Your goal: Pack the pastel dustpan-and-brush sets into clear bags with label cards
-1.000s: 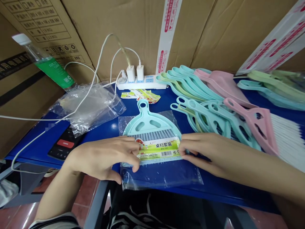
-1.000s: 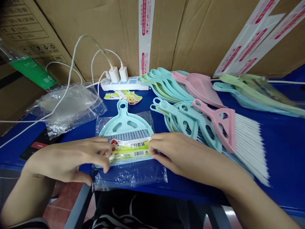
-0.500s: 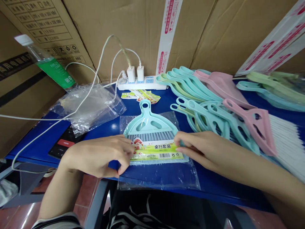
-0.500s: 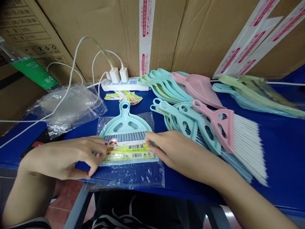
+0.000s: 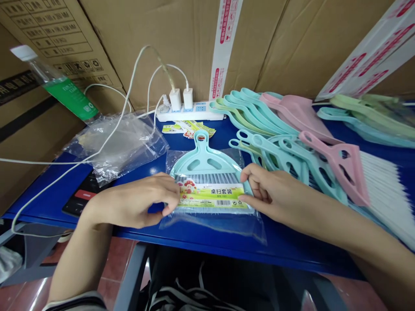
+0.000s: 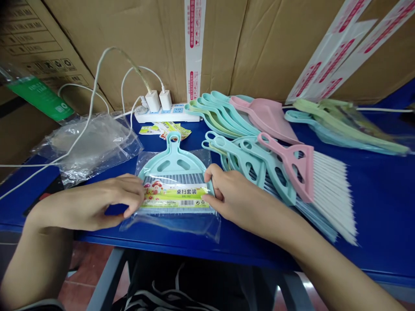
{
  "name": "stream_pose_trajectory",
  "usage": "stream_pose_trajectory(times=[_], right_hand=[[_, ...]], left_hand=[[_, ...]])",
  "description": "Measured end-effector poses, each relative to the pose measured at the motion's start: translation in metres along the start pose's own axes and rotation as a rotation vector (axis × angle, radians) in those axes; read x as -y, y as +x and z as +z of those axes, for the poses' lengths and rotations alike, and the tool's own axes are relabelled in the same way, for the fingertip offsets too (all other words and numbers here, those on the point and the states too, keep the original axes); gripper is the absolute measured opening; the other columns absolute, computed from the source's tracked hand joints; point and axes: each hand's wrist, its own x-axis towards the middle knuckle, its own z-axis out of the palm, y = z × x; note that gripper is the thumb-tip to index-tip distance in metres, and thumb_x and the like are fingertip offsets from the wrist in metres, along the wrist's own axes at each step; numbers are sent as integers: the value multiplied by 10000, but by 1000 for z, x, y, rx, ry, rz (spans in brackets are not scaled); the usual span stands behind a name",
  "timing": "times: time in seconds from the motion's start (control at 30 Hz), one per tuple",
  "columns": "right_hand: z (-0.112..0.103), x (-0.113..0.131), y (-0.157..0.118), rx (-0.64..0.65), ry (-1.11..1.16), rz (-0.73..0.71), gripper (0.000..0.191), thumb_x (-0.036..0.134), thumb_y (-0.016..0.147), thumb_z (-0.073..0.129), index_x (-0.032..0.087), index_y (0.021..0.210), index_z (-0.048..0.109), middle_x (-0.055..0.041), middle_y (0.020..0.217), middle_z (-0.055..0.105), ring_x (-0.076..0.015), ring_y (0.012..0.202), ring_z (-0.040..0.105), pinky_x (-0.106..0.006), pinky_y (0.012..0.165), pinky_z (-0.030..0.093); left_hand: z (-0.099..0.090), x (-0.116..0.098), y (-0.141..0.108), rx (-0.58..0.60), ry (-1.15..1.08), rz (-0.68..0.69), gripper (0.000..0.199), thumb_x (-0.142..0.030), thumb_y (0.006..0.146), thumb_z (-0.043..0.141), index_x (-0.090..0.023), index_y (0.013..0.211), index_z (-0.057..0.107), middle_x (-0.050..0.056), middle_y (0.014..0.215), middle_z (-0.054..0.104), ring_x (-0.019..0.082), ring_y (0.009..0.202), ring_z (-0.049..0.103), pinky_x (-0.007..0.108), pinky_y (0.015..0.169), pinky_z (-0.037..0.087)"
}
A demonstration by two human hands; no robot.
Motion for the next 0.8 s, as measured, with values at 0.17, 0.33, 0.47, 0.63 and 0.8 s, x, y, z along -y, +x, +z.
stream_pose_trajectory(times=[0.17,0.33,0.47,0.63,0.8], right_hand=[[-2,3,3,-57,-15,20,88,306,889,475,235,927,440,52,530,472,-179,548,517,-279,497,351],[-6,4,2,-22,-101,-92,9,240,897,514,232,895,514,-23,789,662,-198,722,624,-286,582,389],[-4,-1,2,-44,-97,-278,83,204,918,519,224,923,599,-31,932,693,-188,796,655,-296,665,438],[-1,-3,3,-71,-83,-401,112,150,892,575,217,926,658,-20,854,668,-175,796,639,-276,668,449],[0,-4,3,-63,-44,-452,164,133,891,592,230,964,702,-21,874,681,-170,799,628,-276,689,457]], left_hand=[[0,9,-1,-106,108,-91,177,-68,869,441,-219,806,511,-43,786,585,129,793,546,423,1138,265],[4,10,-1,-150,119,-75,161,-159,880,560,-221,1022,518,-12,952,633,154,913,571,414,1114,288],[7,8,1,-167,154,-59,191,-128,876,561,-218,1039,519,-5,956,628,163,901,563,381,1053,325],[9,4,1,-167,213,-5,374,28,778,447,-223,1026,571,18,1016,622,188,998,545,360,985,343],[11,4,5,-179,224,-42,268,-123,891,569,-218,1142,568,43,1146,643,197,1059,581,344,937,364]])
